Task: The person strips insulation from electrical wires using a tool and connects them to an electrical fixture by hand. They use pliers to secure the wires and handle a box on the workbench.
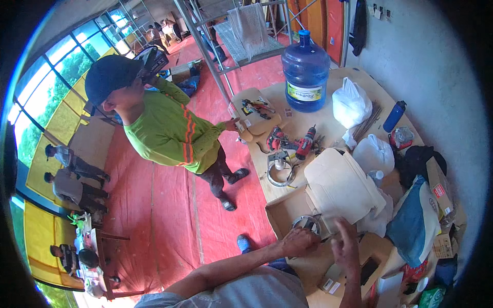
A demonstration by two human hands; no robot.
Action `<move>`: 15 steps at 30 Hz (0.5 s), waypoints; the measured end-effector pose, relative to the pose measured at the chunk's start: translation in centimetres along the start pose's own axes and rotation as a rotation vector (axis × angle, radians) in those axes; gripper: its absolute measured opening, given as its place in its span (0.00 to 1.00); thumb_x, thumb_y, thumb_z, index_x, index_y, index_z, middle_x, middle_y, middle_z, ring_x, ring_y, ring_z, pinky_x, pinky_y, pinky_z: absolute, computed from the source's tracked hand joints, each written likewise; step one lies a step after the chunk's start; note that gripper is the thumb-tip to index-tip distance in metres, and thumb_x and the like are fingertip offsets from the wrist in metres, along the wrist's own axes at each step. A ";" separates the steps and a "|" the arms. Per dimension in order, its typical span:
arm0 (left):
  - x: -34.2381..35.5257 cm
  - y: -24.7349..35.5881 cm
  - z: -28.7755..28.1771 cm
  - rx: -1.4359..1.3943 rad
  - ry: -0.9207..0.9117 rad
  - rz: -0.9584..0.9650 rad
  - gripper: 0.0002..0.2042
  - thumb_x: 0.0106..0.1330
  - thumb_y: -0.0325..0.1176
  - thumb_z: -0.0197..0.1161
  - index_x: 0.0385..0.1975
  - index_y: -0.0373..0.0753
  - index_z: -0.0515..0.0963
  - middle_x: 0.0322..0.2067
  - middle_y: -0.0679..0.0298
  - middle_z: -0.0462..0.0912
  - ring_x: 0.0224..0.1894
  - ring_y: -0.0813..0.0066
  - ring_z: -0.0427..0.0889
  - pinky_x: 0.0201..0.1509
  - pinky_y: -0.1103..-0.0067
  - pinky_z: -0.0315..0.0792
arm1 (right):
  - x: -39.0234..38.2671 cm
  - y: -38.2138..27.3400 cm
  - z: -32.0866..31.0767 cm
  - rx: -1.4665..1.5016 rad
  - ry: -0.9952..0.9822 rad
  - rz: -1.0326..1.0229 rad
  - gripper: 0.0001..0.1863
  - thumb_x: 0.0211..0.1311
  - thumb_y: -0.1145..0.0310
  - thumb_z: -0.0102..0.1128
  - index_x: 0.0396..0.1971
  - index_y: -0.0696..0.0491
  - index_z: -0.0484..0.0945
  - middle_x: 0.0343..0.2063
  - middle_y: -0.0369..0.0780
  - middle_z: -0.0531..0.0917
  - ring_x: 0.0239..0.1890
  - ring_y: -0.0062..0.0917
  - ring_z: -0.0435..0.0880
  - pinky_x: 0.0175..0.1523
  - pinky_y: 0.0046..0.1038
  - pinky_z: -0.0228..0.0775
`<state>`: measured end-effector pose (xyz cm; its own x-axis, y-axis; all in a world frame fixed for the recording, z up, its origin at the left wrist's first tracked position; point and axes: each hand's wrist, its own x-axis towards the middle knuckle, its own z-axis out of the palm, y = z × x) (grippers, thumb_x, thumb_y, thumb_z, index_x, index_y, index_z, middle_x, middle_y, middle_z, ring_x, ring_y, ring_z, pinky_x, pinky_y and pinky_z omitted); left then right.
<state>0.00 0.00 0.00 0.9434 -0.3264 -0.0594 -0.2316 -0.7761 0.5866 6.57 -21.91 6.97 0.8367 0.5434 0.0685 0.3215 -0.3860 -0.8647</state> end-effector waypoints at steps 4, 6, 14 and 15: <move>-0.6 -0.8 -0.9 -0.050 0.045 0.026 0.12 0.66 0.41 0.67 0.46 0.45 0.85 0.33 0.54 0.86 0.42 0.55 0.86 0.44 0.56 0.78 | 1.1 -1.2 1.4 -0.104 -0.287 0.104 0.22 0.65 0.71 0.65 0.59 0.57 0.79 0.56 0.50 0.82 0.62 0.41 0.80 0.64 0.39 0.71; -0.2 -1.5 -0.6 -0.007 0.072 0.022 0.12 0.67 0.40 0.66 0.47 0.46 0.86 0.34 0.54 0.86 0.43 0.55 0.86 0.45 0.56 0.78 | 2.1 -0.5 1.6 -0.087 -0.418 0.151 0.17 0.65 0.72 0.64 0.53 0.59 0.82 0.50 0.51 0.85 0.58 0.41 0.84 0.59 0.40 0.75; -1.4 1.0 0.2 0.031 0.021 -0.010 0.12 0.70 0.40 0.63 0.51 0.54 0.86 0.36 0.57 0.87 0.45 0.56 0.86 0.50 0.57 0.79 | 0.1 0.3 0.3 -0.216 -0.421 0.055 0.10 0.65 0.73 0.64 0.44 0.59 0.84 0.40 0.53 0.87 0.43 0.43 0.88 0.47 0.40 0.76; -1.4 1.3 0.2 0.020 -0.002 0.005 0.12 0.70 0.40 0.63 0.51 0.54 0.86 0.36 0.57 0.87 0.45 0.56 0.86 0.50 0.57 0.79 | -0.3 0.2 0.0 -0.212 -0.411 0.083 0.10 0.65 0.73 0.64 0.44 0.59 0.84 0.40 0.53 0.87 0.43 0.43 0.88 0.47 0.40 0.76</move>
<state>-1.70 -0.71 0.69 0.9418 -0.3313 -0.0580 -0.2409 -0.7849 0.5709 6.41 -22.17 6.82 0.6322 0.7380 -0.2358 0.3803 -0.5608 -0.7355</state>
